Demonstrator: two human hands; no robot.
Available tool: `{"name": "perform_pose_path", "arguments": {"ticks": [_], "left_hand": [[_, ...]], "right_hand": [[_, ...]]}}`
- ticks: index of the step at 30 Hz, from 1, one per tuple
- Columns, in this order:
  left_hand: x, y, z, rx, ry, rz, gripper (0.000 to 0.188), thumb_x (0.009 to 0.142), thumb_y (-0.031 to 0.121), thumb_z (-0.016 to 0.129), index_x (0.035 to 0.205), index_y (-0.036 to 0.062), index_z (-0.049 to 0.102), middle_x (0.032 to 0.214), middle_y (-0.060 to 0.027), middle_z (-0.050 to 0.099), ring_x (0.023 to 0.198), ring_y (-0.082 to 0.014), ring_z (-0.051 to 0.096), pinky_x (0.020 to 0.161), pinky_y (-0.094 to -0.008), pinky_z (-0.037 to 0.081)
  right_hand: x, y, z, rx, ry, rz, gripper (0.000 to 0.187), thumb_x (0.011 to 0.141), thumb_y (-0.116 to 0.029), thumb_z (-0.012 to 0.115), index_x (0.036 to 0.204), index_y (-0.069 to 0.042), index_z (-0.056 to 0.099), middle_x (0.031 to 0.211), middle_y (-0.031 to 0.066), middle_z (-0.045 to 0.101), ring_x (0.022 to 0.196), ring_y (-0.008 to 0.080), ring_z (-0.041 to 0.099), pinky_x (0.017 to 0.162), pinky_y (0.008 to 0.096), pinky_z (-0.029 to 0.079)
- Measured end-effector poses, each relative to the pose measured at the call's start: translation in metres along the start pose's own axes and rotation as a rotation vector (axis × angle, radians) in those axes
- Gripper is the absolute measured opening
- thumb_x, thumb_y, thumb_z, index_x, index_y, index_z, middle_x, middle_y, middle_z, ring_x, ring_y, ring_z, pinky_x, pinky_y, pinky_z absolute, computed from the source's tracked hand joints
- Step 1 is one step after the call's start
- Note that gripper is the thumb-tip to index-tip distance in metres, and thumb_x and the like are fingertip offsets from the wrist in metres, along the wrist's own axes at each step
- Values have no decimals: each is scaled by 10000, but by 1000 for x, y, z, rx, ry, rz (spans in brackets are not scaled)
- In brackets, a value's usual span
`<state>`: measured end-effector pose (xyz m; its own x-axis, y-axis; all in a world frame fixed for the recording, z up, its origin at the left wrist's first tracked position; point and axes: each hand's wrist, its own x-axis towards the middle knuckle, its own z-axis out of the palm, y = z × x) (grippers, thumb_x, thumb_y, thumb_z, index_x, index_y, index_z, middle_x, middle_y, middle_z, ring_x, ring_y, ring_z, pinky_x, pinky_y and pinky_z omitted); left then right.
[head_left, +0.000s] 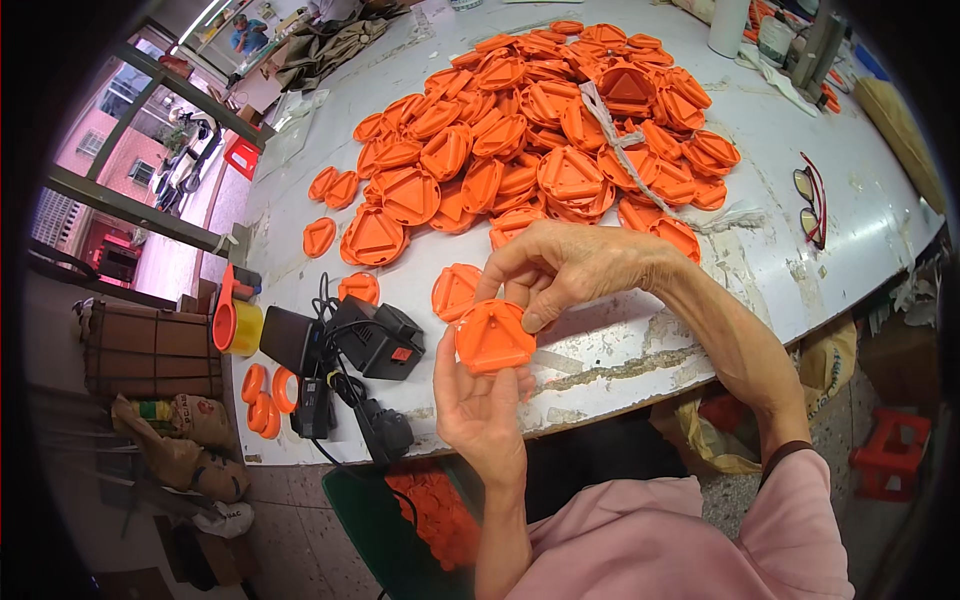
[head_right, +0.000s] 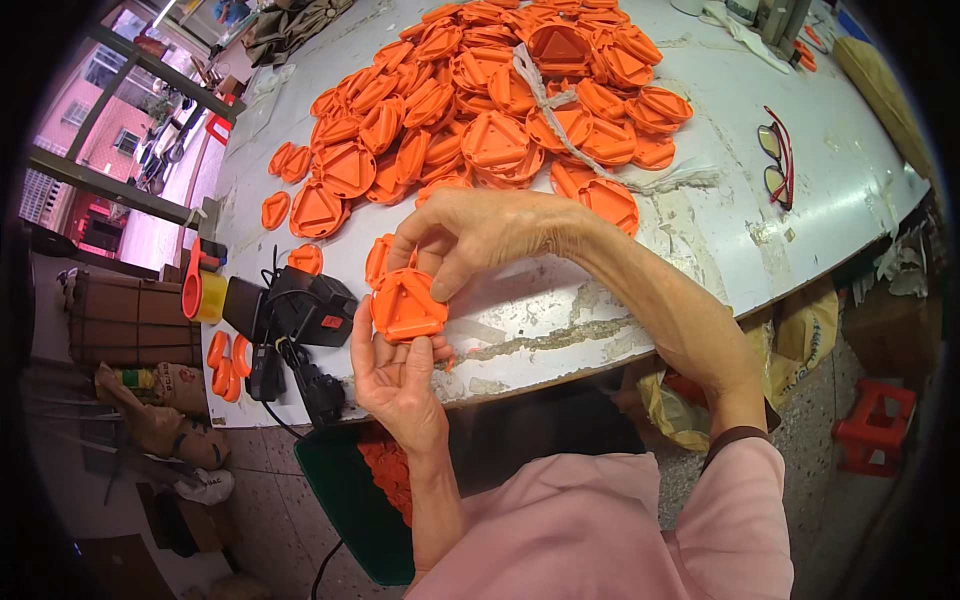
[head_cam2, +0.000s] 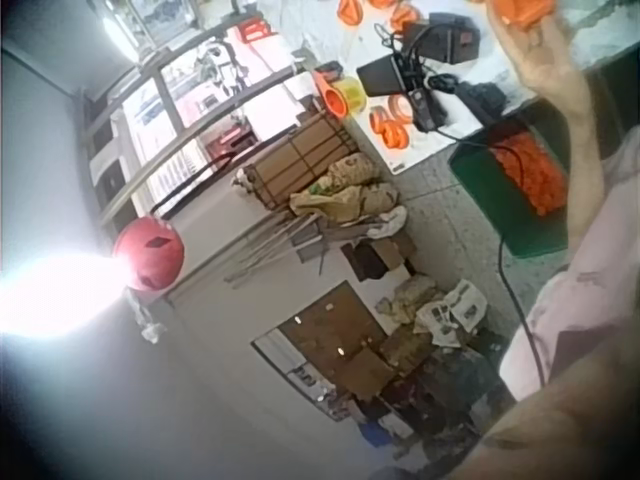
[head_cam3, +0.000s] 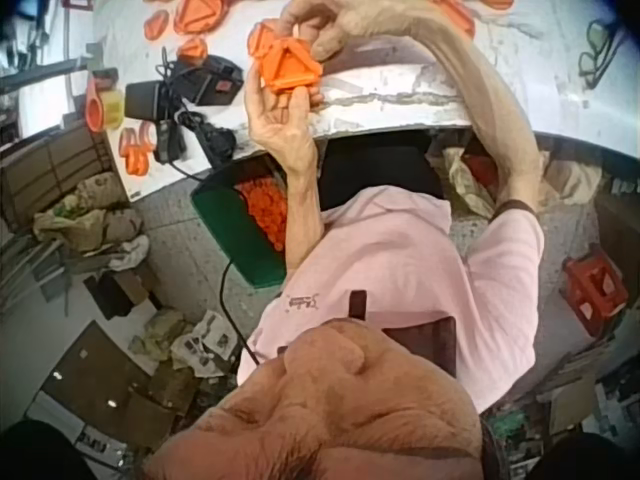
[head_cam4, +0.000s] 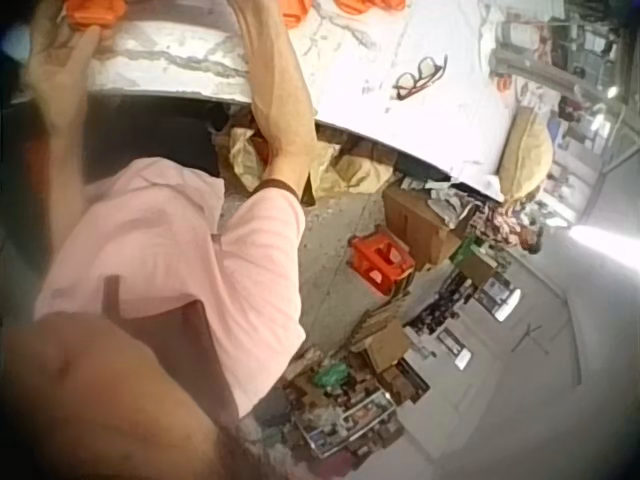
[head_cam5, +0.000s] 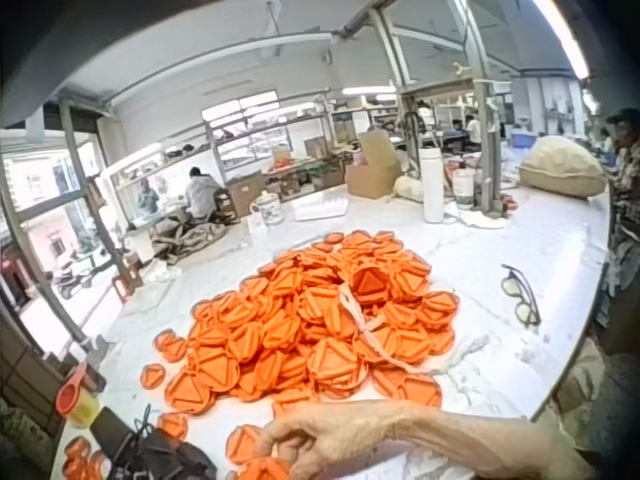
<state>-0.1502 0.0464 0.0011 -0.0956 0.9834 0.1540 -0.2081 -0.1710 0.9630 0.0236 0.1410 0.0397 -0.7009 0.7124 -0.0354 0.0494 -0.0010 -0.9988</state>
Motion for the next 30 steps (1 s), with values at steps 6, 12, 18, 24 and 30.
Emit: {"name": "perform_pose_path", "arguments": {"ticks": [6, 12, 18, 24, 30], "left_hand": [[2, 7, 2, -51, -16, -7, 571, 863, -61, 543, 1380, -44, 301, 1255, -216, 481, 990, -224, 605, 739, -306, 563], [5, -5, -9, -93, -56, 5, 521, 886, -38, 504, 1366, -64, 305, 1265, -214, 471, 1093, -258, 563, 866, -389, 533], [5, -1, -6, -159, -17, -35, 499, 887, -39, 503, 1352, -68, 323, 1250, -206, 489, 1080, -253, 571, 852, -391, 542], [5, -1, -7, -187, 37, -50, 474, 895, -30, 508, 1336, -68, 339, 1236, -195, 498, 1064, -249, 581, 835, -385, 553], [4, -1, -8, -239, 79, -82, 478, 882, -53, 493, 1337, -64, 347, 1252, -191, 466, 1091, -268, 556, 863, -417, 528]], "right_hand": [[-2, -9, 5, 135, 6, 56, 385, 715, -45, 646, 1085, 47, 597, 627, 24, 616, 581, 72, 541, 573, 216, 413], [-1, -5, 1, -23, -83, 39, 395, 783, -25, 676, 1153, 43, 553, 690, 50, 618, 604, 78, 584, 559, 222, 473], [-2, -9, 3, 34, -79, 59, 427, 778, -86, 711, 1162, 23, 558, 741, 67, 641, 640, 82, 594, 555, 218, 468], [-2, -9, 5, 36, -137, -15, 503, 723, -31, 737, 1184, 25, 544, 810, 88, 661, 713, 91, 617, 635, 229, 498], [-1, -5, 10, 76, -158, 19, 516, 698, 19, 729, 1178, 41, 540, 843, 96, 675, 762, 100, 631, 679, 227, 502]]}}
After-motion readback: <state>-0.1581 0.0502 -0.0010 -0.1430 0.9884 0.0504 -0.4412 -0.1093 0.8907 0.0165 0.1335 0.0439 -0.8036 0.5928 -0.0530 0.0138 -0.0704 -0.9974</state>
